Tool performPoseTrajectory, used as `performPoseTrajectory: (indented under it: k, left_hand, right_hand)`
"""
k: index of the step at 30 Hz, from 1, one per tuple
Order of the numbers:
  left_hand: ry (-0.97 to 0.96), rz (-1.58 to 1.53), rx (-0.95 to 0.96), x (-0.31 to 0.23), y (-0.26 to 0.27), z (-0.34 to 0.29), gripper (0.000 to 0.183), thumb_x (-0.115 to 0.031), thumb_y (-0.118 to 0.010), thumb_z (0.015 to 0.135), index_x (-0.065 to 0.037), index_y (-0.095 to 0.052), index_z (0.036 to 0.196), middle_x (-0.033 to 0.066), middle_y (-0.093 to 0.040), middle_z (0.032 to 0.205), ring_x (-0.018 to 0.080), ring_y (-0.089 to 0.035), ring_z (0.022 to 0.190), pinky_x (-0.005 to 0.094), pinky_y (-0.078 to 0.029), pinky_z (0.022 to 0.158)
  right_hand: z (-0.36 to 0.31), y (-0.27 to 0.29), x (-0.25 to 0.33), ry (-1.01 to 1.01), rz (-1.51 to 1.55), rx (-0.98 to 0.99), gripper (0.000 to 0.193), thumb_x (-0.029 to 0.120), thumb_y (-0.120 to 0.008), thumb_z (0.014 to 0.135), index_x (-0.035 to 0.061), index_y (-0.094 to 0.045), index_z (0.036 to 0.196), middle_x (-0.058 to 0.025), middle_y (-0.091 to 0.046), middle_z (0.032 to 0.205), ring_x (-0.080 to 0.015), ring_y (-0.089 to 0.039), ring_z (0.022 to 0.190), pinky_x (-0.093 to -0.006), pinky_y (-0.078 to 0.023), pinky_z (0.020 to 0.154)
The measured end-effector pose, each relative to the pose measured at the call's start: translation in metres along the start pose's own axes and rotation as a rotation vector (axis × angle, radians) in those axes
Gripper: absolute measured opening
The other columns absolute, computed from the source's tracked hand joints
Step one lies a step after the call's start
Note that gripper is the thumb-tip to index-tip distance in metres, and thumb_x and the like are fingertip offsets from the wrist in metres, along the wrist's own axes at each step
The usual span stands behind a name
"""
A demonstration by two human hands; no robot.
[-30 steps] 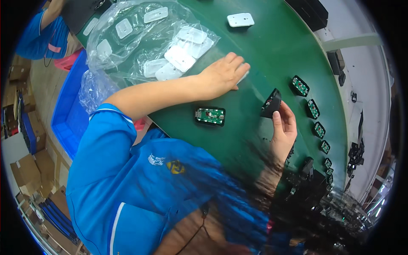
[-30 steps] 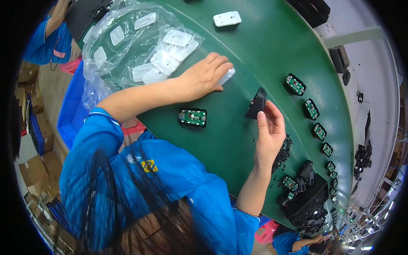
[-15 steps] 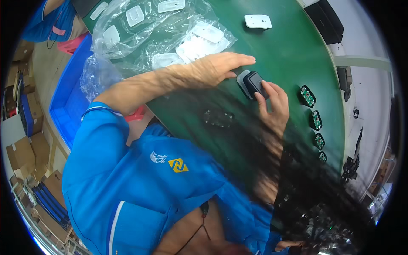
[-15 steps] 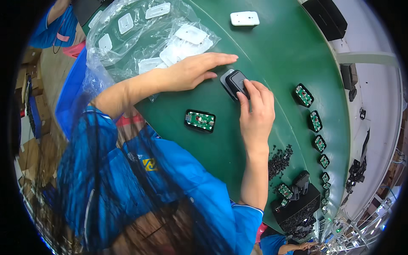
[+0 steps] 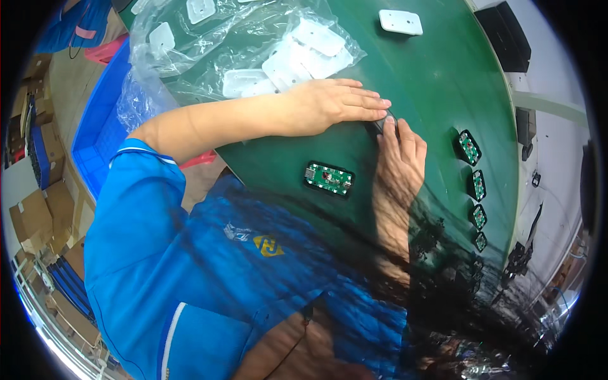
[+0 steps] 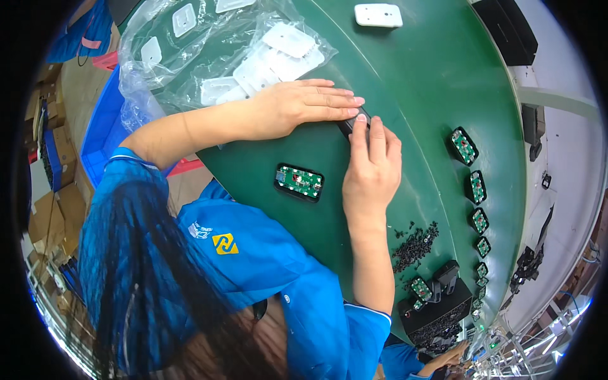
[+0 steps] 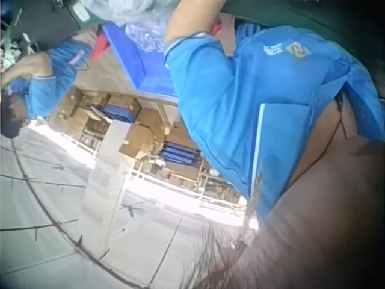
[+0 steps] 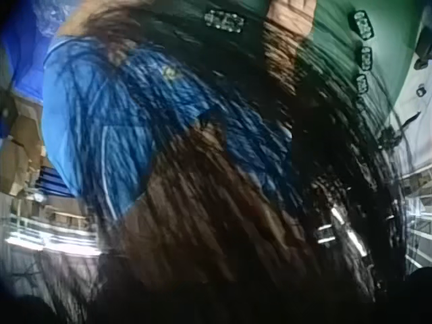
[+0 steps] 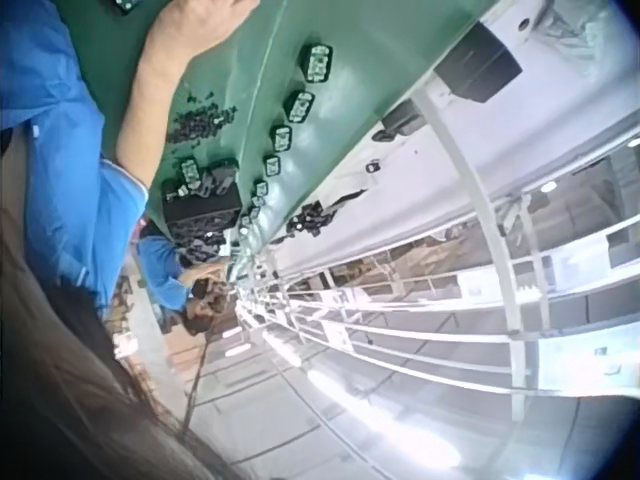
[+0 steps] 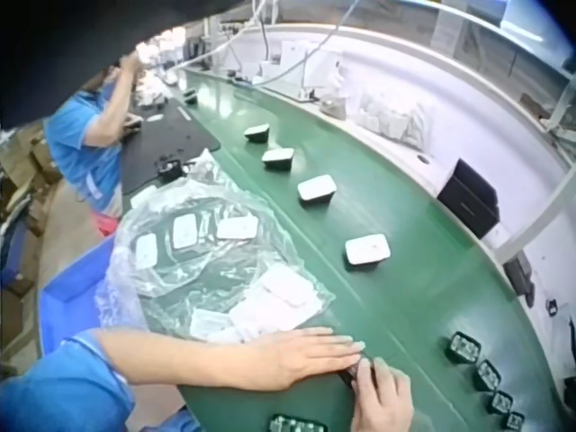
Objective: The person assembles small electronic devices by hand at a green workbench. They pick up white plastic casings and green circuit boards, insert the boards into the casings, and snap the halves together to form complete units. The finished devices are placed on the table as the process repeats.
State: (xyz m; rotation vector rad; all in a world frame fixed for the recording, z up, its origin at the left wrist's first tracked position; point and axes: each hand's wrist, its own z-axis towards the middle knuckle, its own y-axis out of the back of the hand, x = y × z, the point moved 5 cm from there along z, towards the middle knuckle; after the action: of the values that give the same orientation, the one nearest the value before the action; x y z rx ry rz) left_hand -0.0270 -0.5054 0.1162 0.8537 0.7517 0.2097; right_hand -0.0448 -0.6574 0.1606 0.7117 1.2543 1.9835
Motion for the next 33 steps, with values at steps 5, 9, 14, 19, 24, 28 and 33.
performPoseTrajectory:
  k: [5, 9, 14, 19, 24, 28, 33]
  left_hand:
    - [-0.094, 0.218, 0.076, -0.006, 0.01, 0.005, 0.045, -0.013, -0.046, 0.089, -0.013, -0.046, 0.135, 0.0043, -0.046, 0.141, 0.0219, -0.047, 0.128, 0.04, -0.038, 0.106]
    - [-0.122, 0.314, 0.109, -0.005, 0.009, 0.003, 0.045, -0.015, -0.046, 0.088, -0.01, -0.048, 0.132, 0.005, -0.045, 0.142, 0.0209, -0.047, 0.127, 0.038, -0.039, 0.104]
    - [-0.184, 0.292, 0.048, -0.009, 0.008, 0.009, 0.046, -0.016, -0.053, 0.085, -0.007, -0.049, 0.13, 0.0076, -0.048, 0.139, 0.0236, -0.052, 0.122, 0.0379, -0.045, 0.099]
    - [-0.216, 0.243, -0.056, -0.016, 0.001, 0.021, 0.046, -0.015, -0.066, 0.076, -0.001, -0.054, 0.118, 0.0124, -0.056, 0.124, 0.0254, -0.057, 0.11, 0.0363, -0.049, 0.091]
    - [-0.134, 0.174, -0.096, -0.02, 0.001, 0.037, 0.039, -0.016, -0.068, 0.077, 0.0, -0.057, 0.11, 0.0122, -0.061, 0.11, 0.0273, -0.06, 0.1, 0.0373, -0.05, 0.086]
    - [-0.02, 0.072, -0.063, -0.015, 0.0, 0.051, 0.032, -0.019, -0.066, 0.081, -0.002, -0.059, 0.108, 0.0122, -0.062, 0.1, 0.0279, -0.058, 0.098, 0.0381, -0.05, 0.081]
    - [0.185, -0.132, -0.021, -0.006, -0.002, 0.064, 0.03, -0.019, -0.061, 0.088, -0.003, -0.057, 0.113, 0.015, -0.065, 0.096, 0.0316, -0.061, 0.092, 0.0392, -0.05, 0.075]
  right_hand:
    - [-0.003, -0.004, 0.002, 0.065, -0.126, -0.025, 0.035, 0.004, -0.055, 0.076, -0.0009, -0.062, 0.111, -0.017, -0.06, 0.113, -0.0312, -0.058, 0.097, -0.0381, -0.051, 0.078]
    - [-0.005, -0.002, -0.014, -0.077, 0.201, -0.095, 0.032, 0.001, -0.065, 0.075, 0.0039, -0.066, 0.106, -0.0113, -0.063, 0.111, -0.028, -0.059, 0.095, -0.0357, -0.051, 0.078]
    - [-0.011, -0.002, -0.005, -0.146, 0.142, -0.229, 0.031, 0.003, -0.07, 0.075, 0.0078, -0.069, 0.105, -0.0076, -0.065, 0.107, -0.0261, -0.059, 0.091, -0.0339, -0.051, 0.077]
    - [-0.004, 0.007, -0.026, -0.252, 0.366, -0.072, 0.023, 0.01, -0.069, 0.078, 0.0085, -0.07, 0.102, -0.0047, -0.066, 0.107, -0.0245, -0.059, 0.092, -0.0338, -0.049, 0.082]
    - [0.002, 0.009, -0.046, -0.353, 0.561, -0.011, 0.026, 0.015, -0.067, 0.082, 0.0074, -0.067, 0.107, -0.0074, -0.066, 0.108, -0.0259, -0.059, 0.099, -0.0353, -0.046, 0.089]
    - [-0.013, 0.005, -0.046, -0.285, 0.594, -0.11, 0.045, 0.024, -0.067, 0.085, 0.0038, -0.055, 0.124, -0.0156, -0.06, 0.116, -0.0302, -0.058, 0.105, -0.0379, -0.044, 0.094]
    - [-0.015, -0.007, -0.058, -0.504, 0.876, -0.129, 0.041, 0.032, -0.059, 0.093, 0.0006, -0.054, 0.119, -0.0142, -0.063, 0.105, -0.0228, -0.061, 0.095, -0.0334, -0.047, 0.084]
